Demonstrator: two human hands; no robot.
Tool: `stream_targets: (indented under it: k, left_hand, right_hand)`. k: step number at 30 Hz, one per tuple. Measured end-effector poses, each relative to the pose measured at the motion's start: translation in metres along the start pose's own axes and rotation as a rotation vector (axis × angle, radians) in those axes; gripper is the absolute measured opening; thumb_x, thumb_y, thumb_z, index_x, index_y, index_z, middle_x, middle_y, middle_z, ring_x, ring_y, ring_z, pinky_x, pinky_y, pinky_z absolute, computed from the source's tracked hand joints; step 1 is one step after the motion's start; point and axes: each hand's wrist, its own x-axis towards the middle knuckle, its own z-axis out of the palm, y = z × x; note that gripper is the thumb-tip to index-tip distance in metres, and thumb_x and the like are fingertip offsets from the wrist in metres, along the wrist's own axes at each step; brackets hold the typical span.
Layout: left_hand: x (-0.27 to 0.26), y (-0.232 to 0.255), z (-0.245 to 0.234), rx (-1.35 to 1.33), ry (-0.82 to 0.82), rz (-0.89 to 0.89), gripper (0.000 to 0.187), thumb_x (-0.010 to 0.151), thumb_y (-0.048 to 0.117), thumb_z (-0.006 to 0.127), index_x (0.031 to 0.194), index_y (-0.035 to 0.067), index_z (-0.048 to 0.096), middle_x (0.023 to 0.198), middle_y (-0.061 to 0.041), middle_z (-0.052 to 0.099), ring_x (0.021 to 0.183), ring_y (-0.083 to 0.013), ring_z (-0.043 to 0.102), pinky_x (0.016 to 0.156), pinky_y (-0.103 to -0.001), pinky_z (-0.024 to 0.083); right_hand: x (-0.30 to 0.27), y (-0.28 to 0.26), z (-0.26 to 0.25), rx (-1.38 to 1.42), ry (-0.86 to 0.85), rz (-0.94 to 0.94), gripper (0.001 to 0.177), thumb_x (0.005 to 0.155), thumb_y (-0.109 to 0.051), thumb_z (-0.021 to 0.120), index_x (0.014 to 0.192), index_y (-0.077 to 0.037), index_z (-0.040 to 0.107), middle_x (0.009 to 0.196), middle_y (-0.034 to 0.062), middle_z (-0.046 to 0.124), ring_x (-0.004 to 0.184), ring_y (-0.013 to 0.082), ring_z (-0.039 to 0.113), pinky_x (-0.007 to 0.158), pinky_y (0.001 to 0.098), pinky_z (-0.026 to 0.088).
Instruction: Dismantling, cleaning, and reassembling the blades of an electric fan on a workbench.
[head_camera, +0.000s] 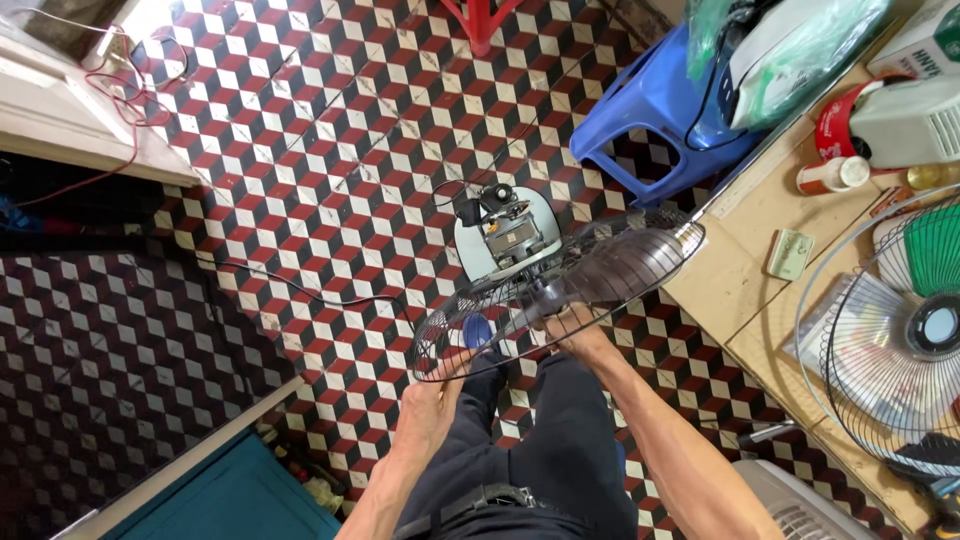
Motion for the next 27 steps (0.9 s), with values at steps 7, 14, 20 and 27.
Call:
stream_targets:
  k: [7, 14, 20, 27]
  left_hand:
    - [-0.004, -0.024, 0.051, -0.545, 0.179, 0.098, 0.038, 0.094, 0.009, 0.067, 0.132, 0.002, 0.063, 0.116, -0.005, 0.077, 0.104, -0.0061, 0.07, 0.087, -0.024, 0.055]
    - [0.044, 0.005, 0.119, -0.81, -0.202, -0.339, 0.036, 0.098, 0.03, 0.068, 0.123, 0.004, 0.071, 0.103, -0.007, 0.071, 0.092, -0.0147, 0.066, 0.075, -0.028, 0.05]
    - [0.101, 0.014, 0.179, -1.27, -0.231, -0.189, 0.036, 0.095, 0.031, 0.067, 0.122, 0.007, 0.068, 0.119, -0.008, 0.074, 0.106, -0.0201, 0.072, 0.089, -0.037, 0.059]
    - [0.112, 0.023, 0.176, -1.385, -0.362, -0.185, 0.036, 0.087, 0.021, 0.076, 0.118, 0.003, 0.068, 0.115, -0.011, 0.075, 0.101, -0.0211, 0.074, 0.089, -0.038, 0.063]
  right_hand:
    - [-0.1, -0.059, -0.091, 0.886, 0.178, 0.513, 0.026, 0.092, -0.024, 0.071, 0.097, 0.002, 0.072, 0.066, 0.0078, 0.066, 0.058, 0.018, 0.063, 0.056, 0.036, 0.052]
    - [-0.173, -0.058, -0.164, 1.269, 0.472, 0.684, 0.033, 0.087, -0.03, 0.072, 0.105, -0.002, 0.072, 0.063, 0.0027, 0.06, 0.047, 0.0101, 0.042, 0.044, 0.0275, 0.03]
    - [-0.16, -0.031, -0.209, 1.523, 0.34, 0.6, 0.034, 0.091, -0.035, 0.068, 0.107, -0.006, 0.062, 0.059, 0.0002, 0.049, 0.042, 0.0078, 0.034, 0.04, 0.0265, 0.022]
    - [-0.129, 0.01, -0.219, 1.429, 0.148, 0.566, 0.029, 0.097, -0.027, 0.06, 0.085, 0.0, 0.059, 0.053, 0.0025, 0.047, 0.036, 0.0099, 0.03, 0.035, 0.0292, 0.018]
